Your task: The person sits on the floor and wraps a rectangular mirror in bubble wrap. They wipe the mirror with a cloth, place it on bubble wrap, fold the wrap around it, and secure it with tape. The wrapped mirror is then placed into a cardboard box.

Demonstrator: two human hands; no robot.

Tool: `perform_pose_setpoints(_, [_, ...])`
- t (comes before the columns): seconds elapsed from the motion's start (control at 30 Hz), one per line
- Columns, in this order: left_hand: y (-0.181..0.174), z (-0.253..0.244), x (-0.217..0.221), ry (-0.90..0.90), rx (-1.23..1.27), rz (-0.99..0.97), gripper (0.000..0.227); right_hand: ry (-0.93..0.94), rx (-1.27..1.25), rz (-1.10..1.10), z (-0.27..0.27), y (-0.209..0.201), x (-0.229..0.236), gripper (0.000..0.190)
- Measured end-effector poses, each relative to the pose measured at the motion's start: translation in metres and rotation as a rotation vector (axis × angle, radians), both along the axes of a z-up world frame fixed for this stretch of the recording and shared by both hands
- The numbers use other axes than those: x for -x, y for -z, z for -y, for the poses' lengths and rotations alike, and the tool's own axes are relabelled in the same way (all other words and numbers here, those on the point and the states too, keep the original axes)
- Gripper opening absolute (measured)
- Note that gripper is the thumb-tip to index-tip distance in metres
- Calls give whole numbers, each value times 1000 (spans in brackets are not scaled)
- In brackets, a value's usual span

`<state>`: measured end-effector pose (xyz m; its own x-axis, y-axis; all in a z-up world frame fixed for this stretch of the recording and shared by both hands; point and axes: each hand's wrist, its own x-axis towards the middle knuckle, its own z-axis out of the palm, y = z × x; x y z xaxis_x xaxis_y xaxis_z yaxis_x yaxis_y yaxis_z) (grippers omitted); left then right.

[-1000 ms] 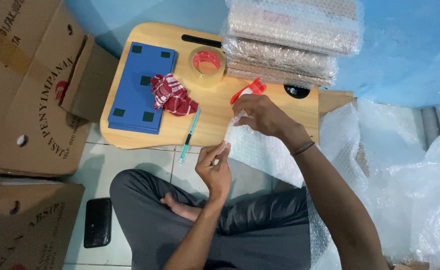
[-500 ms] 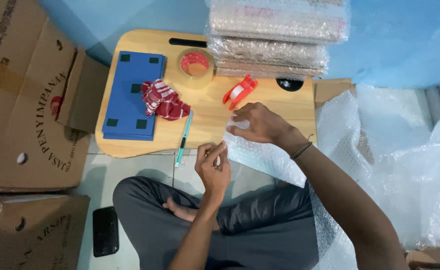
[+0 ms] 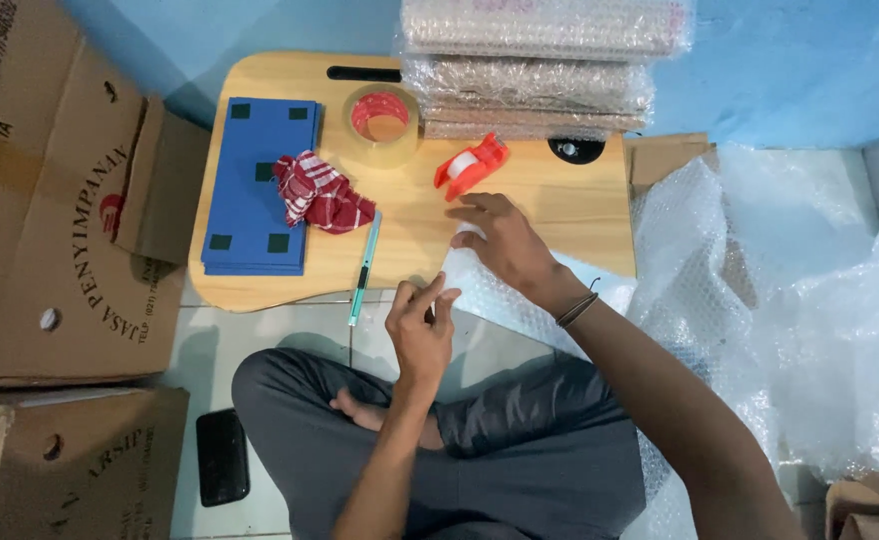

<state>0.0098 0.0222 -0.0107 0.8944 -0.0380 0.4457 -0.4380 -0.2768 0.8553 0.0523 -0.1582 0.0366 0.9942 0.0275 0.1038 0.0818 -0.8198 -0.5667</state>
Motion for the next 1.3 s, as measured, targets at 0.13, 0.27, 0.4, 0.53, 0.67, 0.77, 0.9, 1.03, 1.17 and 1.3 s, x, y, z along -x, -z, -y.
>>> perform_pose_setpoints(0.13, [-3,-3,4,43,-65,123,15,-46,57,102,4,11,4,20])
perform_pose_setpoints(0.27, [0,-5,4,19,-201,263,15,-120,93,254,6,17,6,15])
perform_pose_setpoints(0.4, [2,-7,-2,18,-267,375,12,-153,257,318,8,20,4,14])
perform_pose_setpoints(0.53, [4,-9,-7,12,-359,478,13,-105,246,333,3,5,15,27])
perform_pose_setpoints(0.67, [-6,-9,-7,9,-417,515,15,-46,187,282,1,3,25,44])
perform_pose_setpoints(0.77, [-7,-9,-7,3,-461,530,16,-7,143,233,-5,-4,30,43])
perform_pose_setpoints(0.9, [-26,-15,-15,69,-417,389,15,9,134,242,-5,4,32,45])
perform_pose_setpoints(1.03, [-58,-2,-53,87,-232,152,18,43,61,277,-3,9,33,45])
perform_pose_setpoints(1.17, [-69,43,-106,193,-73,-50,64,60,-9,275,-4,7,33,44])
perform_pose_setpoints(1.3, [-9,79,-133,136,-153,-163,82,69,-11,301,-5,8,34,42])
